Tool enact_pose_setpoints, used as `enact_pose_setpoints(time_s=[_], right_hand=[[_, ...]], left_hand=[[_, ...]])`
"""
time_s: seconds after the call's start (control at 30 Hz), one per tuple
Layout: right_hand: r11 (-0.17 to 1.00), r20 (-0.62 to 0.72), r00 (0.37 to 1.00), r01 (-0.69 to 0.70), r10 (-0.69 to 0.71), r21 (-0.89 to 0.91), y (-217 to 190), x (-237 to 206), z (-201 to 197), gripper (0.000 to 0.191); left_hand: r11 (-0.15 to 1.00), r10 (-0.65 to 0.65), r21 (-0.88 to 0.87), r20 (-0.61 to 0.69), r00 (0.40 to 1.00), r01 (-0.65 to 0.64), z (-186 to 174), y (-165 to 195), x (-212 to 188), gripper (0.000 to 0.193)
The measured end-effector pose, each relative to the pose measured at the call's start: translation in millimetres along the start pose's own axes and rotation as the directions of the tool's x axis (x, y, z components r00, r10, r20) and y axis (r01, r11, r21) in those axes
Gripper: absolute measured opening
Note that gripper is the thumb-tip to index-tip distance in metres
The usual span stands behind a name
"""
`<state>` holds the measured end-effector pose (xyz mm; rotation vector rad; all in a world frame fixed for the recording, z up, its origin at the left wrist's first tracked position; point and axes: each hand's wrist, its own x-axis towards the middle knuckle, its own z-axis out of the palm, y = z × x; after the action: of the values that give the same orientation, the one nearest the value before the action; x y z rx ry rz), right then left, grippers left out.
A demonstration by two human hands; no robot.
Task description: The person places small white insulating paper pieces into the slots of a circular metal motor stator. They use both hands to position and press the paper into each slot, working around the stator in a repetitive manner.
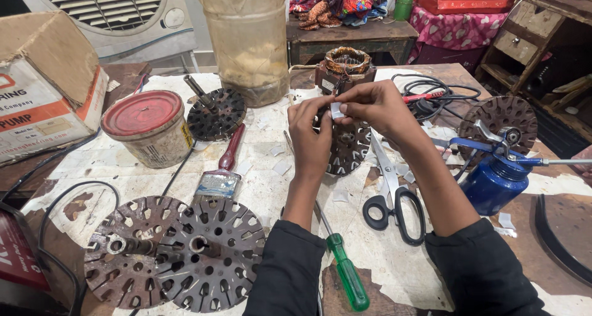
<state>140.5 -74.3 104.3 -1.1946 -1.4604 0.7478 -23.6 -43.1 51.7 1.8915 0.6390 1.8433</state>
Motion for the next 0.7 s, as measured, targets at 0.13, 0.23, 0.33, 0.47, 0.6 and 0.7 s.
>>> enact_pose_setpoints(time_s=[0.13,0.23,0.33,0.47,0.6,0.7], right_hand=[[0.998,-0.010,0.999,0.037,-0.037,0.050,-1,0,-2,0.020],[0.997,-0.053,0.999,-0.007,0.010,0.072,-1,-1,-4,0.020],[0.998,-0.068,0.998,-0.007,0.011,0.062,0,-1,-10,0.019],[0.997,-0.053,0.999,0.003,0.000,0.073,4,1,-11,0.018],[0.994,-0.013,1.000,0.001,0.000,0.114,7,1,-10,0.017],[0.995,-0.036,0.999,0.005,-0.002,0.098,8,2,-9,0.017]], left_hand=[[1.000,-0.001,0.001,0.039,0.999,0.001,0,-1,0,0.033],[0.999,-0.026,-0.019,0.072,0.997,0.028,0,-3,0,0.034],[0.999,-0.016,-0.036,0.112,0.994,0.020,1,-5,1,0.037],[0.999,-0.012,-0.037,0.135,0.991,0.017,0,-7,1,0.034],[0.998,-0.009,-0.054,0.120,0.993,0.016,-1,-8,0,0.025],[0.998,-0.053,-0.028,0.126,0.991,0.057,1,-8,0,0.025]])
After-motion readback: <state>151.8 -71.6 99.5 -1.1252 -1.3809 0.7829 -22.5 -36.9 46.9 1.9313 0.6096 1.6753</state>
